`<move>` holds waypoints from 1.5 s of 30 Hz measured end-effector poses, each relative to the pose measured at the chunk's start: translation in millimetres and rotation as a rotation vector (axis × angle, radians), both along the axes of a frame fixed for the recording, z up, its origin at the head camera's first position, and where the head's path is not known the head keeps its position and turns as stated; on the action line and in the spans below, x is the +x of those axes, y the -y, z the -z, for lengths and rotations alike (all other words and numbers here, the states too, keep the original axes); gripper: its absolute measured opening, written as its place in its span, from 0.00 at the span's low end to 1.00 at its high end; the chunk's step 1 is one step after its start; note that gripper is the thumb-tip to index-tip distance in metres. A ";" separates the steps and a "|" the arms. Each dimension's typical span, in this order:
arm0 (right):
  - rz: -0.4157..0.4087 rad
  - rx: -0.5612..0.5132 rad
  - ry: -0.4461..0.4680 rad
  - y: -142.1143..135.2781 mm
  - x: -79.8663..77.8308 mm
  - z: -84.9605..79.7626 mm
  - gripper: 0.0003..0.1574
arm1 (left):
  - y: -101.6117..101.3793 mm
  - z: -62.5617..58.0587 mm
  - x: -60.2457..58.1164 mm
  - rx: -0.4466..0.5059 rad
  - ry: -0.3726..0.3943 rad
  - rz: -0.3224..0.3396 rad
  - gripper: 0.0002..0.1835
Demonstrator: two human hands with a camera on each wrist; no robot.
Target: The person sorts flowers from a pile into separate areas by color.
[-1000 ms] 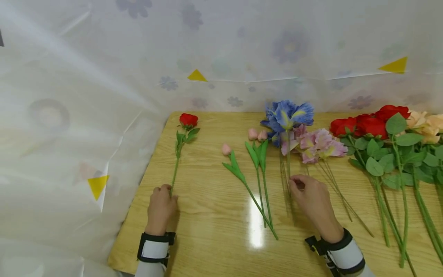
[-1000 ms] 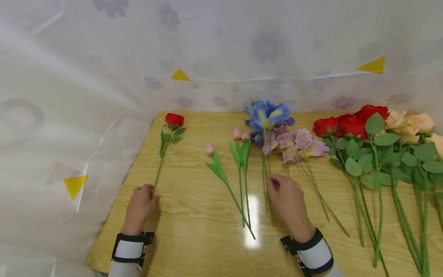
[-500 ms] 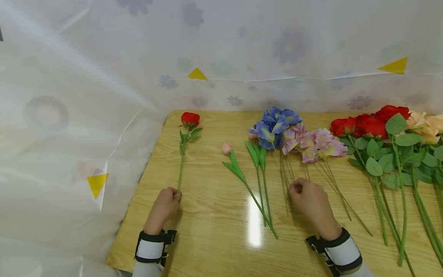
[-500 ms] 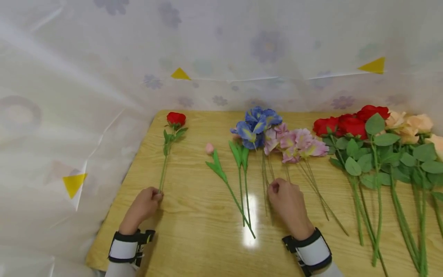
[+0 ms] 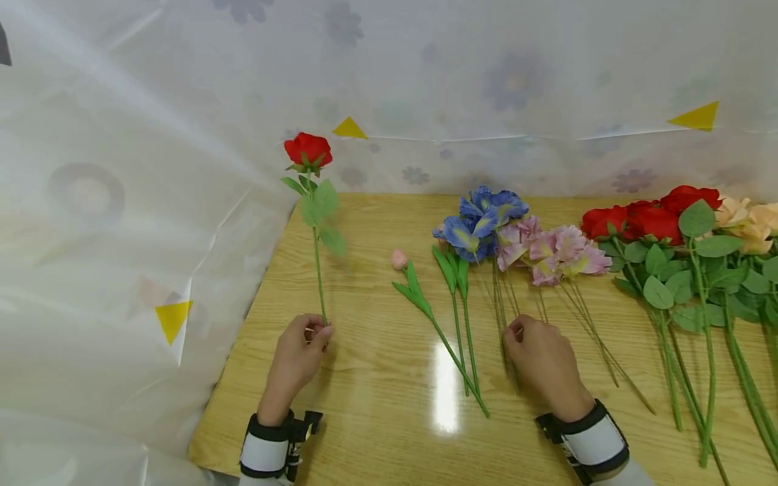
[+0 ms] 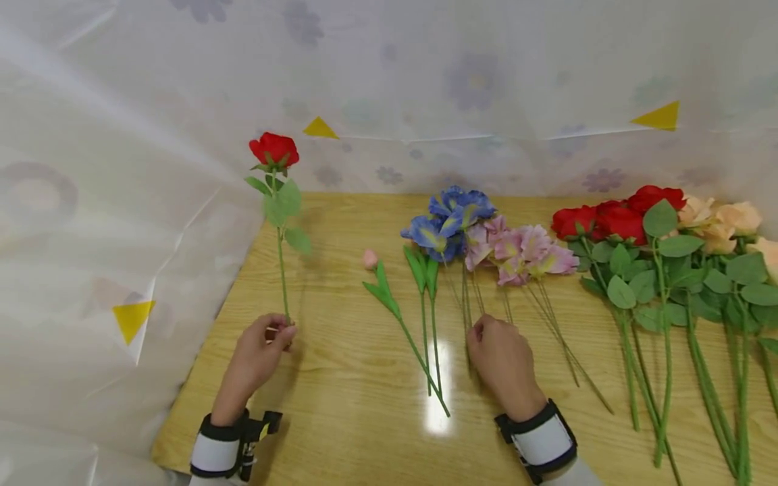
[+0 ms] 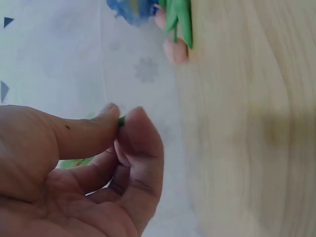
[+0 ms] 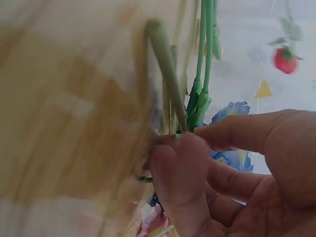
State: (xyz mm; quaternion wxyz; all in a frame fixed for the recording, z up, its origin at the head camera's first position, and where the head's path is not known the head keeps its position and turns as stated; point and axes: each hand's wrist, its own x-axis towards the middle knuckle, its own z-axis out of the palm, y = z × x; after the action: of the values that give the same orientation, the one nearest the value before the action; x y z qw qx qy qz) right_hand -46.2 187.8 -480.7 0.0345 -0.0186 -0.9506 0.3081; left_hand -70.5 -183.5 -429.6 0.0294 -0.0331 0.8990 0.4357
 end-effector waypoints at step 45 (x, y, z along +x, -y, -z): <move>0.050 -0.207 -0.586 -33.7 38.2 -51.0 0.05 | -137.5 -11.0 19.2 0.046 -0.521 0.673 0.12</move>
State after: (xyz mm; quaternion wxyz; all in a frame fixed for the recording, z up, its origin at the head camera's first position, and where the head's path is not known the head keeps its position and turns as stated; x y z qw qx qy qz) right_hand -8.0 221.5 -429.7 0.3128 0.0441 -0.8628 0.3946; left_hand -51.3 -46.1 -418.6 -0.0577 0.3740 0.8270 0.4157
